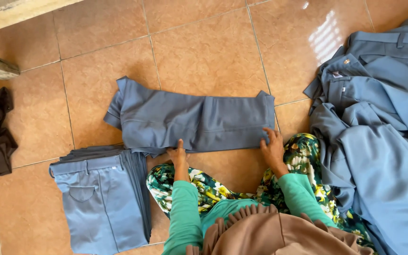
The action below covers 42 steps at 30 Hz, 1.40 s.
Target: The person sits on a tiled floor and folds several pairs of gray trousers by hand. They smooth the fabric, fold the legs together, and then fold the trousers into neat rectangles, stacking them as they finish.
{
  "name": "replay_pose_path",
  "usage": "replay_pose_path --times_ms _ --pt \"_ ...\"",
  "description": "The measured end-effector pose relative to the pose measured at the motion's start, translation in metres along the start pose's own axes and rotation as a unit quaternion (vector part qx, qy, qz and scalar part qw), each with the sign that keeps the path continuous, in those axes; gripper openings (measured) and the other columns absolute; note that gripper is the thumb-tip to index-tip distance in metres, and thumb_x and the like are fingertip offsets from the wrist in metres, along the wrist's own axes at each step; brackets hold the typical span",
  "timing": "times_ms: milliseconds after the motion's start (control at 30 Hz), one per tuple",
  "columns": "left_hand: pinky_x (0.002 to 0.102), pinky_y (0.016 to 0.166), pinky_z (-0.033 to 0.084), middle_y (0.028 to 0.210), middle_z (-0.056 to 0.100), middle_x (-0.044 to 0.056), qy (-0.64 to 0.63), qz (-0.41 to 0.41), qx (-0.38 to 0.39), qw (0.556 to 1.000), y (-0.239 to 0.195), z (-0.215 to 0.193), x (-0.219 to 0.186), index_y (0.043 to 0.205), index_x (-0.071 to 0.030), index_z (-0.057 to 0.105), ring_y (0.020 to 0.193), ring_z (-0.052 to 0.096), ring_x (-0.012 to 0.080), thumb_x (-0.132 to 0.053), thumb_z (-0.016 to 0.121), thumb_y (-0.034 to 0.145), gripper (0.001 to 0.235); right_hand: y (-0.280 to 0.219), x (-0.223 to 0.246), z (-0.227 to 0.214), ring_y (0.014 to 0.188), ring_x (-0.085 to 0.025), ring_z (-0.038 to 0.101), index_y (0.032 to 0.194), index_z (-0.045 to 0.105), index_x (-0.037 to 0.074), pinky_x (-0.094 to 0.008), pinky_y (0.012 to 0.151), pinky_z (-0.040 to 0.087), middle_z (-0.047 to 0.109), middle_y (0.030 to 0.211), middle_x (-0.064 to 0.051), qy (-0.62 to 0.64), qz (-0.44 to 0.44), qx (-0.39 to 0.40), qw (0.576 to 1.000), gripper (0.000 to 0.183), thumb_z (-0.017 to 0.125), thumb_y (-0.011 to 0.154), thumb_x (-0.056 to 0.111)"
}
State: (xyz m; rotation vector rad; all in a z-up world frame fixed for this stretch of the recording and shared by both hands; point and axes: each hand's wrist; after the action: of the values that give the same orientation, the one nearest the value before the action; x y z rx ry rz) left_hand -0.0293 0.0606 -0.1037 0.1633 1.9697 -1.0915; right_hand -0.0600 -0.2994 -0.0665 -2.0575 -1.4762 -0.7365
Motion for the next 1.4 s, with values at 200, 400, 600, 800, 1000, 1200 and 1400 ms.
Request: replay_pose_path --times_ms 200,400,600,800,1000,1200,1400 --pt "0.063 0.104 0.049 0.142 0.037 0.04 -0.022 0.051 -0.067 0.996 0.011 0.02 0.048 0.154 -0.004 0.011 0.137 0.044 0.0504 -0.023 0.088 0.083 0.106 0.056 -0.023 0.025 0.124 -0.047 0.053 0.14 0.054 0.01 -0.063 0.105 0.039 0.057 0.125 -0.022 -0.019 0.167 0.019 0.986 0.077 0.083 0.082 0.05" --pt "0.058 0.109 0.049 0.141 0.02 0.038 -0.039 0.247 -0.177 0.952 0.005 0.026 0.061 0.144 0.005 0.027 0.134 0.034 0.0642 0.004 0.079 0.076 0.086 0.087 -0.027 0.05 0.107 -0.031 0.07 0.109 0.066 0.026 -0.048 0.084 0.052 0.075 0.105 -0.003 0.087 0.254 0.048 0.962 0.039 0.08 0.073 0.035" --pt "0.046 0.086 0.05 0.118 0.054 0.007 0.311 0.546 -0.205 0.75 -0.079 0.045 -0.01 0.124 -0.025 0.064 0.106 0.06 0.0312 -0.017 0.068 0.081 0.044 0.056 0.066 -0.032 0.097 -0.039 0.052 0.114 0.051 0.004 -0.049 0.086 0.042 0.046 0.102 -0.016 0.13 -0.058 -0.201 0.969 0.037 0.07 0.083 -0.005" --pt "0.044 0.1 0.035 0.113 0.053 -0.005 0.344 0.686 -0.138 0.627 -0.065 0.094 -0.024 0.105 -0.036 0.068 0.108 0.052 0.0205 -0.019 0.063 0.085 0.026 0.07 0.007 -0.009 0.102 -0.039 0.064 0.119 0.059 0.017 -0.056 0.084 0.052 0.06 0.109 -0.01 -0.002 0.075 -0.072 0.995 0.034 0.076 0.09 0.018" --pt "0.056 0.124 0.024 0.168 0.025 0.012 0.56 0.363 0.082 0.74 -0.029 0.098 -0.035 0.16 -0.026 0.034 0.155 0.019 0.0378 -0.036 0.038 0.109 0.052 0.089 -0.041 0.008 0.114 -0.046 0.064 0.129 0.062 0.006 -0.055 0.091 0.051 0.067 0.118 -0.025 0.111 0.196 -0.049 0.973 0.037 0.07 0.099 0.028" --pt "0.049 0.13 0.005 0.172 0.009 0.008 0.614 0.32 0.042 0.72 0.047 0.06 -0.042 0.165 -0.031 0.014 0.158 0.003 0.0345 -0.041 0.031 0.111 0.058 0.101 -0.028 0.017 0.107 -0.036 0.07 0.117 0.071 0.016 -0.047 0.085 0.055 0.074 0.104 -0.017 0.154 0.233 -0.015 0.96 0.037 0.078 0.09 0.041" --pt "0.051 0.13 0.01 0.172 0.009 0.012 0.566 0.341 0.081 0.746 0.072 0.04 -0.051 0.165 -0.03 0.014 0.157 0.006 0.0374 -0.032 0.041 0.109 0.062 0.106 0.03 0.017 0.126 -0.041 0.06 0.145 0.054 0.012 -0.051 0.103 0.049 0.064 0.129 -0.026 0.163 0.219 -0.003 0.962 0.076 0.086 0.08 0.032"
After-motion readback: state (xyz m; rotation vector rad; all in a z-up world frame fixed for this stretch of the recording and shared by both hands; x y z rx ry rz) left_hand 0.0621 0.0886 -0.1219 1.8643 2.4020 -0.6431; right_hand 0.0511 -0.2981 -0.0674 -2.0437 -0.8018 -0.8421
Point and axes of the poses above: each hand's wrist, its own y-axis towards the middle knuckle, its own z-axis out of the palm, x = y × z
